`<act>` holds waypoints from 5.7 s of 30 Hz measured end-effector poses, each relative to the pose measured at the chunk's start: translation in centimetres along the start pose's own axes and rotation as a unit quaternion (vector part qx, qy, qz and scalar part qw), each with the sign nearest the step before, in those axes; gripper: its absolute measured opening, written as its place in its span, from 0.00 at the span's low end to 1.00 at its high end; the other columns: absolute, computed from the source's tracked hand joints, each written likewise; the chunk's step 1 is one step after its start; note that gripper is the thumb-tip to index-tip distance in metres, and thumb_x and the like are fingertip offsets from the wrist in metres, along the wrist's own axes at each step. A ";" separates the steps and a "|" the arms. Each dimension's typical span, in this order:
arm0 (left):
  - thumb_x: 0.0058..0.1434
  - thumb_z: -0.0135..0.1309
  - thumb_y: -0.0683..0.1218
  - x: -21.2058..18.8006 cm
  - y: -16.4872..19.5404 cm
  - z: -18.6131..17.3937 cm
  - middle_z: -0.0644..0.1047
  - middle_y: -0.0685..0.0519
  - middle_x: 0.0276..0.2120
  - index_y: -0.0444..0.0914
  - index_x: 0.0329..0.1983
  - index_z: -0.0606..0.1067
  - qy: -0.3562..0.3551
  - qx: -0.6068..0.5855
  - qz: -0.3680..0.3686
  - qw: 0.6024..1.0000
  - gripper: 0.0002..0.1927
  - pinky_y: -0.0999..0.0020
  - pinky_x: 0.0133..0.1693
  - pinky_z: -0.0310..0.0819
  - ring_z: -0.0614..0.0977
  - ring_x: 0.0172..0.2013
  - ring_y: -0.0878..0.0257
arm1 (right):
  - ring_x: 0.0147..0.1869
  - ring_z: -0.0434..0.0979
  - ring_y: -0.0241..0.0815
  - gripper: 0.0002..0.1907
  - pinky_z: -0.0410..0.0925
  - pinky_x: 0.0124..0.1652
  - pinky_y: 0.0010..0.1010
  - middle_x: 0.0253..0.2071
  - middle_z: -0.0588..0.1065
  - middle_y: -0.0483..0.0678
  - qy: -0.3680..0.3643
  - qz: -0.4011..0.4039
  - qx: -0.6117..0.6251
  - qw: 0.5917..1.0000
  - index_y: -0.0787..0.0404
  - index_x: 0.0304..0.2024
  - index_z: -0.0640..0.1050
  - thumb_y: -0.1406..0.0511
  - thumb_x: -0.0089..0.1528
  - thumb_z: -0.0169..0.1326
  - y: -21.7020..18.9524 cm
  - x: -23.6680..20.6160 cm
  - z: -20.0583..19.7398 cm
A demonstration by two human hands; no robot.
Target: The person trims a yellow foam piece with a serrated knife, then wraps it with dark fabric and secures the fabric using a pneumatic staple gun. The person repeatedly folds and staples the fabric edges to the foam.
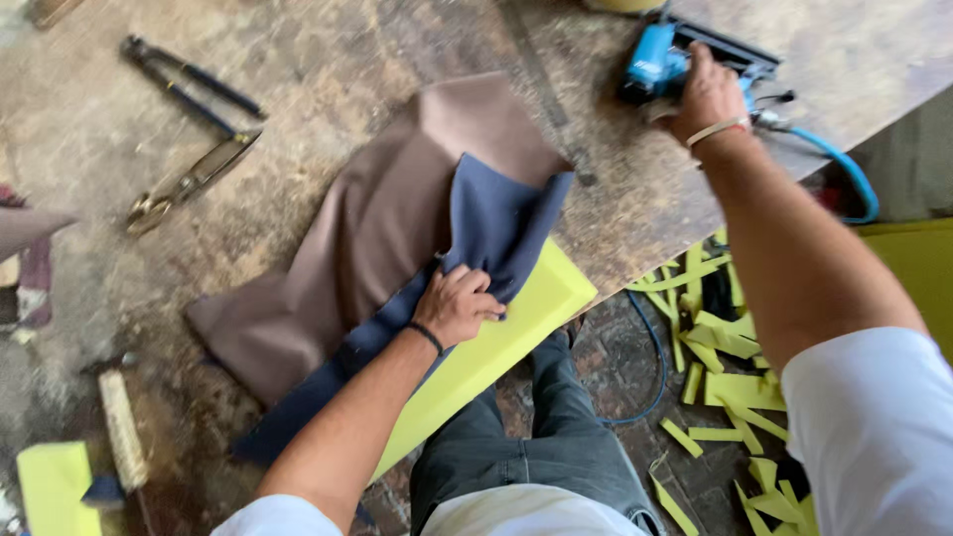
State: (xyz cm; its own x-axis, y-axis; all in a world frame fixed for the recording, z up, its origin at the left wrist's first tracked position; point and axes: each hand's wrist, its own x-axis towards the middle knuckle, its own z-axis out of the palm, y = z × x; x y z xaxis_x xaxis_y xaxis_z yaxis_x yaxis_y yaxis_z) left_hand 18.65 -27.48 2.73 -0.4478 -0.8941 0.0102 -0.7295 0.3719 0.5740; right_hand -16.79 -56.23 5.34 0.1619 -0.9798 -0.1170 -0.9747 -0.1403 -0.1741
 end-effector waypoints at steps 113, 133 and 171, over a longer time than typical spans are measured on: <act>0.44 0.64 0.34 -4.0 -3.6 1.1 0.75 0.57 0.29 0.43 0.18 0.78 0.098 -0.181 0.123 0.971 0.10 0.60 0.43 0.74 0.78 0.39 0.57 | 0.19 0.72 0.42 0.04 0.67 0.22 0.36 0.19 0.74 0.50 -0.284 0.348 0.332 0.830 0.64 0.30 0.84 0.71 0.53 0.59 -23.9 -30.5 -0.8; 0.44 0.56 0.31 -3.9 -3.6 1.2 0.77 0.54 0.30 0.38 0.23 0.74 0.147 -0.220 0.130 0.956 0.09 0.57 0.39 0.77 0.79 0.37 0.51 | 0.33 0.87 0.53 0.23 0.77 0.37 0.41 0.27 0.83 0.58 -0.375 0.249 -0.029 0.893 0.68 0.29 0.86 0.53 0.56 0.58 -28.4 -28.5 -0.3; 0.42 0.65 0.45 -1.7 1.8 -4.9 0.69 0.37 0.62 0.34 0.68 0.65 0.258 0.122 -0.370 0.884 0.46 0.47 0.61 0.58 0.66 0.63 0.37 | 0.57 0.74 0.63 0.38 0.69 0.54 0.49 0.53 0.75 0.60 0.028 -0.137 0.067 0.988 0.53 0.66 0.77 0.65 0.51 0.68 -1.0 -6.2 0.8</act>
State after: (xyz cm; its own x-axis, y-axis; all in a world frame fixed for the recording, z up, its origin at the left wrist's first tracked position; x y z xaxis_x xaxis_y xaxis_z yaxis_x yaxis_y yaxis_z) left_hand 20.60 -26.46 7.77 0.4483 -0.8867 0.1134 -0.8419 -0.3762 0.3870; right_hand -16.71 -49.95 5.40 0.4040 -0.9147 0.0065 -0.8657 -0.3846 -0.3204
